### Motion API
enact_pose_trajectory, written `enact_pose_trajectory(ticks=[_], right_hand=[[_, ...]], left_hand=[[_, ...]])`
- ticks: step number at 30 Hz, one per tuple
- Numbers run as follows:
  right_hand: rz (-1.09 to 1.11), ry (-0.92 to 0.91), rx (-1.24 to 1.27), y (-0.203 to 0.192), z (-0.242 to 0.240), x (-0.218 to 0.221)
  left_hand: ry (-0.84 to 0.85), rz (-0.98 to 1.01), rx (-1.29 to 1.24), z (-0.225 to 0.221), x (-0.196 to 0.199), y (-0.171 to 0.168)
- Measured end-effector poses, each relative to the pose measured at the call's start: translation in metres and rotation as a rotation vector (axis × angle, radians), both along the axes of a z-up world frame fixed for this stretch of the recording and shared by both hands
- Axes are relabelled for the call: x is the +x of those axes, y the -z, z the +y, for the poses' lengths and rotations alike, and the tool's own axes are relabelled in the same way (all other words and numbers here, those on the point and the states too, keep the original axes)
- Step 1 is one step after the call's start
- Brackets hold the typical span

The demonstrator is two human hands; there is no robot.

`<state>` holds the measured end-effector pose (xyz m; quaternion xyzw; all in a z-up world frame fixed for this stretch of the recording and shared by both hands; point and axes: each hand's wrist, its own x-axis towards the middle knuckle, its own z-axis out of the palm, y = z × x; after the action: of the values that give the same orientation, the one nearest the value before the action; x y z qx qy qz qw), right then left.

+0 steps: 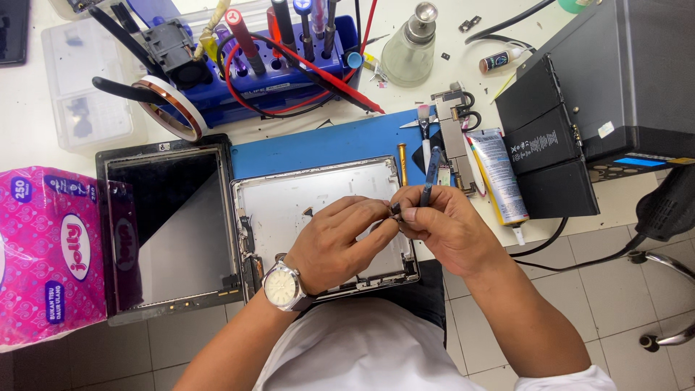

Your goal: The person uses a small flathead screwdriver to pry and remove a black plastic bracket from the back of a silver laptop chassis. They then use a gold-handled screwdriver to unscrew and remove several screws from the chassis, placing them on the workbench.

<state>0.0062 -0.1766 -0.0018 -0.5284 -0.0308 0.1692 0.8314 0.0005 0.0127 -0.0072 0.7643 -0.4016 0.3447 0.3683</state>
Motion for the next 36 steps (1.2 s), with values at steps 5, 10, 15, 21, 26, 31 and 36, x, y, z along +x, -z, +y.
enact_pose_trajectory(ticks=[5,10,15,21,26,31,36], right_hand=[[-0.037,0.101,0.043,-0.003,-0.005,0.004],[-0.092,0.098,0.033,-0.003,-0.008,0.003],[-0.114,0.126,0.068,0.001,-0.012,0.004],[-0.094,0.114,0.11,-0.001,-0.013,0.004],[-0.059,0.158,0.105,0.004,-0.016,0.007],[-0.043,0.224,0.086,0.009,-0.016,0.009],[-0.134,0.322,-0.115,0.011,-0.015,0.008]], left_hand=[[0.012,-0.003,-0.021,0.001,-0.001,-0.007],[-0.004,-0.055,-0.038,0.004,0.002,-0.013],[-0.012,-0.179,-0.067,0.005,0.002,-0.023],[-0.009,-0.142,-0.148,0.002,0.004,-0.013],[-0.008,0.051,-0.253,0.003,0.002,-0.009],[-0.023,0.239,-0.343,-0.001,-0.003,-0.017],[0.022,0.606,-0.604,-0.01,-0.004,-0.023]])
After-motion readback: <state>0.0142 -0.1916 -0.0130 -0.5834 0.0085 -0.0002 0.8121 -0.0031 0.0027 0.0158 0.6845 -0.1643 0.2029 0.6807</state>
